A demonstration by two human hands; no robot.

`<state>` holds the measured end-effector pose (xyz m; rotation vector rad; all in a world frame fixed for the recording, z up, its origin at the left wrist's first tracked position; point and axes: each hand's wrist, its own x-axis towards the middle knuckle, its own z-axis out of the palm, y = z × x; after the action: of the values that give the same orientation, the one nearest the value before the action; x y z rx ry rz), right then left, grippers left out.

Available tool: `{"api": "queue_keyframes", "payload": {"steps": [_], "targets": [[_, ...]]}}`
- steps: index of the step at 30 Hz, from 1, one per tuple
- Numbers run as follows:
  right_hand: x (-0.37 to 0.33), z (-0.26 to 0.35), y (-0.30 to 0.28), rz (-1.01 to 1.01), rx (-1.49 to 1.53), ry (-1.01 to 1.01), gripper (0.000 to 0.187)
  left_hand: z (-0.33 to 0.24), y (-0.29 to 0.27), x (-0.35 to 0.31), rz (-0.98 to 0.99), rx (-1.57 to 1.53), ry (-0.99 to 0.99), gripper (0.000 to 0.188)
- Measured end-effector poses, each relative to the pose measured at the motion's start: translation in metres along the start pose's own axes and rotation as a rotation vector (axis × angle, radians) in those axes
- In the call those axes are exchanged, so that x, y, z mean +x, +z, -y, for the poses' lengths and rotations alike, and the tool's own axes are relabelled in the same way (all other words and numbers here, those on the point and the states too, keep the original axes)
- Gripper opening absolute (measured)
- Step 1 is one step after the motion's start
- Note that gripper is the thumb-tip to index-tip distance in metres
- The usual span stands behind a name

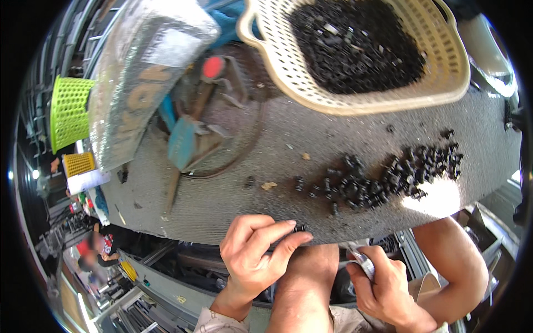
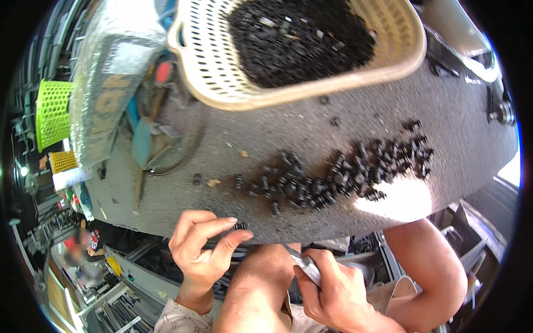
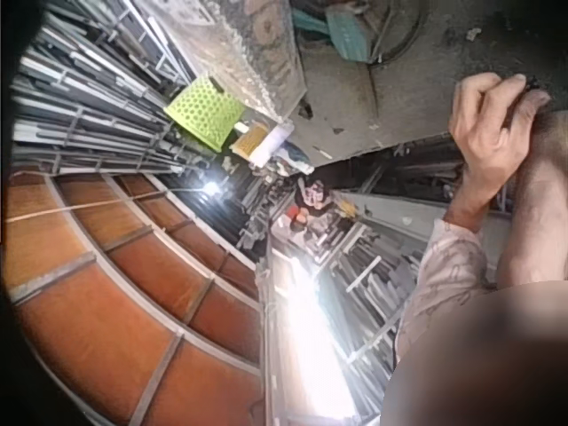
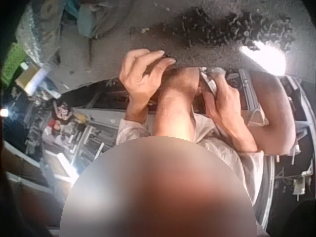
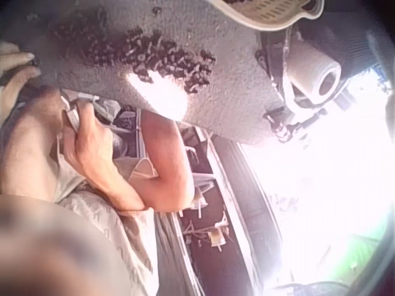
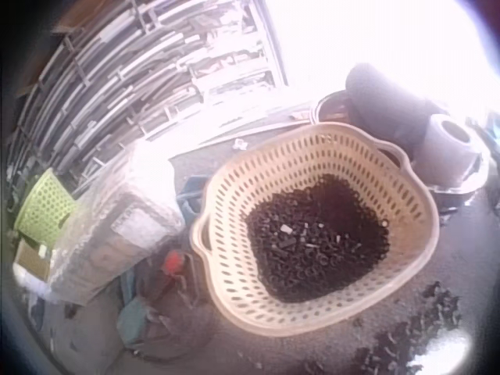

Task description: The person sits at a workbench and repeatedly picks small black rubber rings from a basket, trims them with a utility knife, and places the trimmed pieces back into the basket. The person works one item at a time, using the knife to cut off small edges or flash from each ring.

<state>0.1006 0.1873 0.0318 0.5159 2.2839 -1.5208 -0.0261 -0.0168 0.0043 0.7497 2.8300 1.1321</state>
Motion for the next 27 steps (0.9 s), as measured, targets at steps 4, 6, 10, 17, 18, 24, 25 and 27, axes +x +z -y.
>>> {"api": "queue_keyframes", "payload": {"steps": [4,6,10,17,18,24,25,27], "targets": [[0.000,-0.015,0.008,0.004,-0.006,-0.121,0.028,-0.004,0.012,-0.014,0.068,0.050,0.058,0.040],[-0.001,-0.020,0.011,0.042,-0.014,-0.106,0.029,-0.006,0.008,-0.016,0.082,0.041,0.014,0.042],[-0.004,-0.023,0.016,0.062,0.020,-0.061,0.029,-0.007,0.003,-0.017,0.138,0.041,-0.032,0.042],[-0.004,-0.025,0.028,0.016,0.005,-0.086,0.026,-0.006,0.009,-0.019,0.116,0.036,-0.016,0.036],[-0.003,-0.025,0.029,0.005,0.002,-0.087,0.025,-0.007,0.009,-0.019,0.124,0.033,-0.022,0.036],[-0.002,-0.023,0.027,-0.009,-0.021,-0.103,0.023,-0.008,0.006,-0.018,0.151,0.025,-0.030,0.036],[-0.002,-0.023,0.026,0.005,-0.027,-0.100,0.023,-0.007,0.006,-0.018,0.153,0.022,-0.034,0.036],[-0.002,-0.022,0.026,0.011,-0.028,-0.095,0.021,-0.007,0.006,-0.018,0.155,0.015,-0.042,0.035]]}}
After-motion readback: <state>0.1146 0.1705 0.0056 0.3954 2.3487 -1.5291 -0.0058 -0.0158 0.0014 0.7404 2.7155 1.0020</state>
